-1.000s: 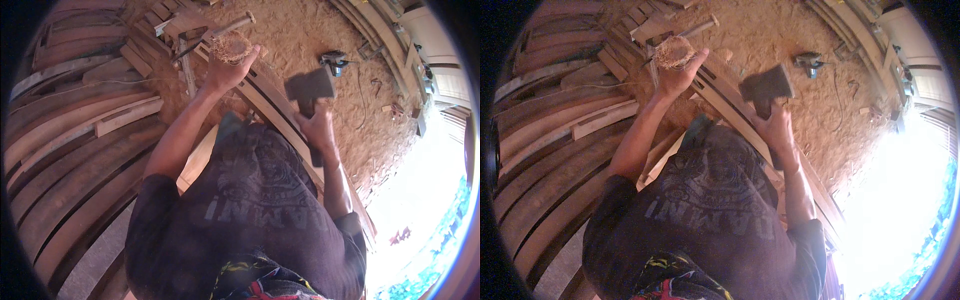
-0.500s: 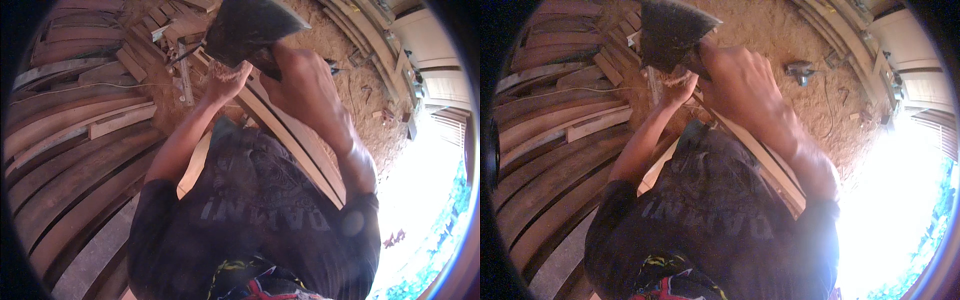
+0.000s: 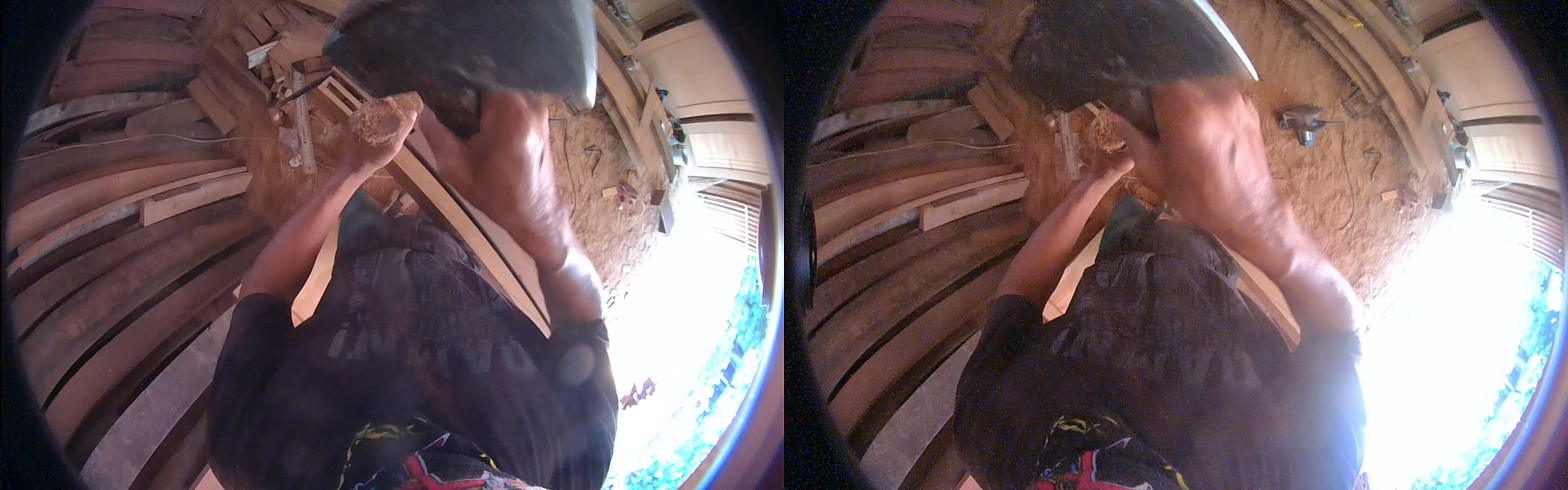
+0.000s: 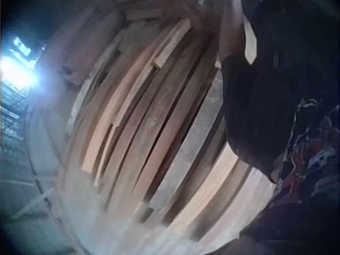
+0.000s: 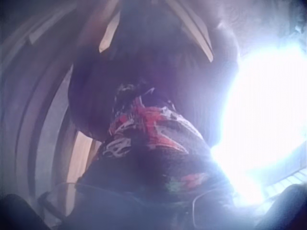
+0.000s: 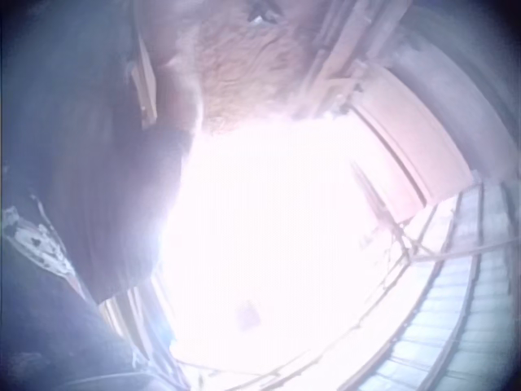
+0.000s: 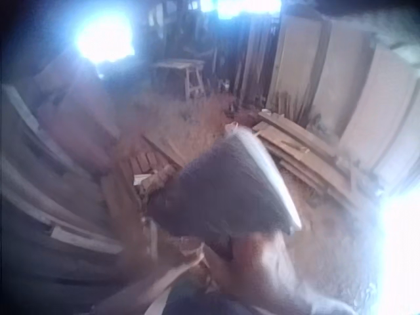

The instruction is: The person uses a chisel and a hammer to carve a small wooden piece held in the left hand. The person repeatedly taps the chisel to remove wood shavings and shape the piece. The work occurs in a cluttered woodworking area with wood scraps and tools visible on the floor.

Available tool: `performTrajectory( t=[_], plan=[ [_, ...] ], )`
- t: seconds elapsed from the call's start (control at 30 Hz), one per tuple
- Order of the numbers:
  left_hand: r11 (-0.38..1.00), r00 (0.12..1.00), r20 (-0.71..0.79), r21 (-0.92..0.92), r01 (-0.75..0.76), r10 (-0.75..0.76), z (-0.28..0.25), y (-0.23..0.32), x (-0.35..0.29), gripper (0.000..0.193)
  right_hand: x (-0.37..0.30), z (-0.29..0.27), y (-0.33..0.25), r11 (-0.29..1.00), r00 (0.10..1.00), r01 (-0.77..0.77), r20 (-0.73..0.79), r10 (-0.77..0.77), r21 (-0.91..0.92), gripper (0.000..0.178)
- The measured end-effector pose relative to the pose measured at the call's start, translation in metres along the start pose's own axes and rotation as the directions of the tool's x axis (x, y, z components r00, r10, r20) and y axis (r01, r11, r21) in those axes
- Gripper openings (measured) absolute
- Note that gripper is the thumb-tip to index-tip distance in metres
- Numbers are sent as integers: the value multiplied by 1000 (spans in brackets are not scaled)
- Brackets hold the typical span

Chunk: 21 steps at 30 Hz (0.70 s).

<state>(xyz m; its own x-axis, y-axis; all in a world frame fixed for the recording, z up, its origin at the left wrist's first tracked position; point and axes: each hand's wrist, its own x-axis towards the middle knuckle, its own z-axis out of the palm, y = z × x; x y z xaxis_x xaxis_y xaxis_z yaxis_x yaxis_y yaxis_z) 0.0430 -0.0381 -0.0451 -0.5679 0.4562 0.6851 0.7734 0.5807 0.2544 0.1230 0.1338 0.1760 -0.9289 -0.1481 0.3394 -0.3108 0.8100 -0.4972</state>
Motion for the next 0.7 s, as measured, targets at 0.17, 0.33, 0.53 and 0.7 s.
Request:
performTrajectory(
  t=[0.17, 0.33, 0.53, 0.7],
  plan=[
    [962, 983, 101, -211, 173, -154, 9, -2, -1, 25, -9, 45, 31, 982, 927, -140, 331, 176, -129, 26],
    [945, 955, 236, -227, 235, -180, -5, -5, 10, 26, -10, 21, 34, 987, 966, -141, 208, 155, -78, 19],
    [998, 960, 275, -9, 56, -52, 15, -18, -14, 20, -5, 12, -1, 987, 990, -138, -19, 140, 85, 35],
    [908, 963, 204, -345, 239, -176, -5, -5, 23, 22, -8, 50, 62, 963, 925, -184, 295, 238, -197, 37]
  ],
)
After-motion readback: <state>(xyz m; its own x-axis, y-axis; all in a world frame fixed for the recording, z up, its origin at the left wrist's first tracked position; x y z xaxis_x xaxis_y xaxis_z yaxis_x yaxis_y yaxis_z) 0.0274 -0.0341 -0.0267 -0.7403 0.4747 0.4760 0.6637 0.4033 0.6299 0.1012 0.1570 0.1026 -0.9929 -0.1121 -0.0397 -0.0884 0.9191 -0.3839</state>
